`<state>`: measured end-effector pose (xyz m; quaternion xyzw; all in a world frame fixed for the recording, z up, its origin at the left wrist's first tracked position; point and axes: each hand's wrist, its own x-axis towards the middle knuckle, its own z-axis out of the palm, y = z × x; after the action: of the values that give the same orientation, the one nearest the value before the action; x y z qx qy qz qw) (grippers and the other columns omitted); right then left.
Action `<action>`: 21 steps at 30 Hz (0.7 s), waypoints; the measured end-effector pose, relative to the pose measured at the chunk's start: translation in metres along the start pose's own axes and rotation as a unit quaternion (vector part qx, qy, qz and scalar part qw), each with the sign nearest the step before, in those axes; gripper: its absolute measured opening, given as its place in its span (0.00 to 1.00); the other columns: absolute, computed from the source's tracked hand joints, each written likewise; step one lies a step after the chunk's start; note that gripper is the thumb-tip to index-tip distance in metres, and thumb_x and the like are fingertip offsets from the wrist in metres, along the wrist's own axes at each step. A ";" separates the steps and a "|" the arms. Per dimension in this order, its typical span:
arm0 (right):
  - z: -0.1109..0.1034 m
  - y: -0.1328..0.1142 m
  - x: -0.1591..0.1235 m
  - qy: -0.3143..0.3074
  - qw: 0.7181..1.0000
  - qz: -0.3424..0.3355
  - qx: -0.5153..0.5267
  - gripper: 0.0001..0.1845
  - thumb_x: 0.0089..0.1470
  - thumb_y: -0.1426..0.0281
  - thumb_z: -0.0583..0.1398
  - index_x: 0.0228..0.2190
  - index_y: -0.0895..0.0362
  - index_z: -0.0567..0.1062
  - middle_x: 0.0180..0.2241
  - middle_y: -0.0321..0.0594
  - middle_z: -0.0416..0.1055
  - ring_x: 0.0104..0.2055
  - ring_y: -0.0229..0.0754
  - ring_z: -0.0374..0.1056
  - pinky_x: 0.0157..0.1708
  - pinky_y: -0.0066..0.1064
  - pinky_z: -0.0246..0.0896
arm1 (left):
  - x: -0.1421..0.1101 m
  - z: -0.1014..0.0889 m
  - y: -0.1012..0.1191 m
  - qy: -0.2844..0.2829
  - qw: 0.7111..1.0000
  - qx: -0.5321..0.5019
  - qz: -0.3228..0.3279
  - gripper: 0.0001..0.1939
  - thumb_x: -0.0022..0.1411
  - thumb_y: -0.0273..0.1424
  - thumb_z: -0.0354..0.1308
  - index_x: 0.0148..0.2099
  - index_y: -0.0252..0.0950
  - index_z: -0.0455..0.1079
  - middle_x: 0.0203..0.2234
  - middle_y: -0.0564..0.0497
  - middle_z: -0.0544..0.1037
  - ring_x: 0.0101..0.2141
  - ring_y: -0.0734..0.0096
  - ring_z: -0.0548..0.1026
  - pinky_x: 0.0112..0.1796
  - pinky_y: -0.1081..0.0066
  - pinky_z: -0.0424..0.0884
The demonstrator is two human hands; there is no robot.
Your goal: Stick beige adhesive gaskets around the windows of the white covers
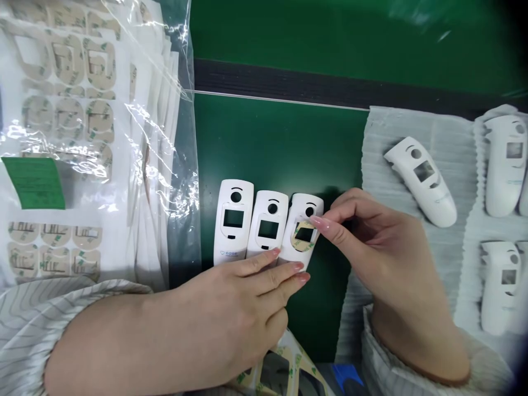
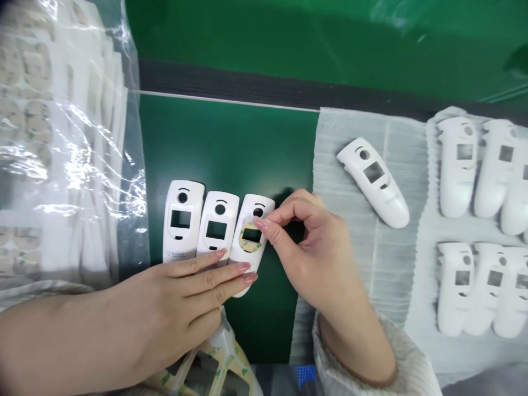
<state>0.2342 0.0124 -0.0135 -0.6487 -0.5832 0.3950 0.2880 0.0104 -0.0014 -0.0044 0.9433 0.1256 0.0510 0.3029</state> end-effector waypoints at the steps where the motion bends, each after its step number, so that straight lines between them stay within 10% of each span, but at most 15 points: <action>1: 0.000 0.000 0.000 0.000 1.000 0.000 0.001 0.09 0.54 0.68 0.65 0.23 0.51 0.74 0.25 0.34 0.68 0.28 0.37 0.65 0.26 0.33 0.57 | 0.000 0.000 0.000 0.000 1.000 0.001 0.001 0.14 0.68 0.30 0.49 0.45 0.33 0.75 0.62 0.43 0.66 0.65 0.58 0.58 0.67 0.59 0.47; 21: 0.003 0.003 -0.004 0.008 1.000 -0.002 0.002 0.09 0.54 0.67 0.65 0.24 0.52 0.74 0.26 0.35 0.67 0.31 0.39 0.65 0.30 0.34 0.58 | 0.001 0.002 0.000 0.003 1.000 -0.002 -0.003 0.13 0.68 0.29 0.49 0.46 0.32 0.75 0.62 0.43 0.66 0.64 0.58 0.60 0.67 0.59 0.49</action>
<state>0.2329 0.0078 -0.0164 -0.6499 -0.5818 0.3903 0.2946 0.0116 -0.0023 -0.0066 0.9421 0.1294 0.0533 0.3048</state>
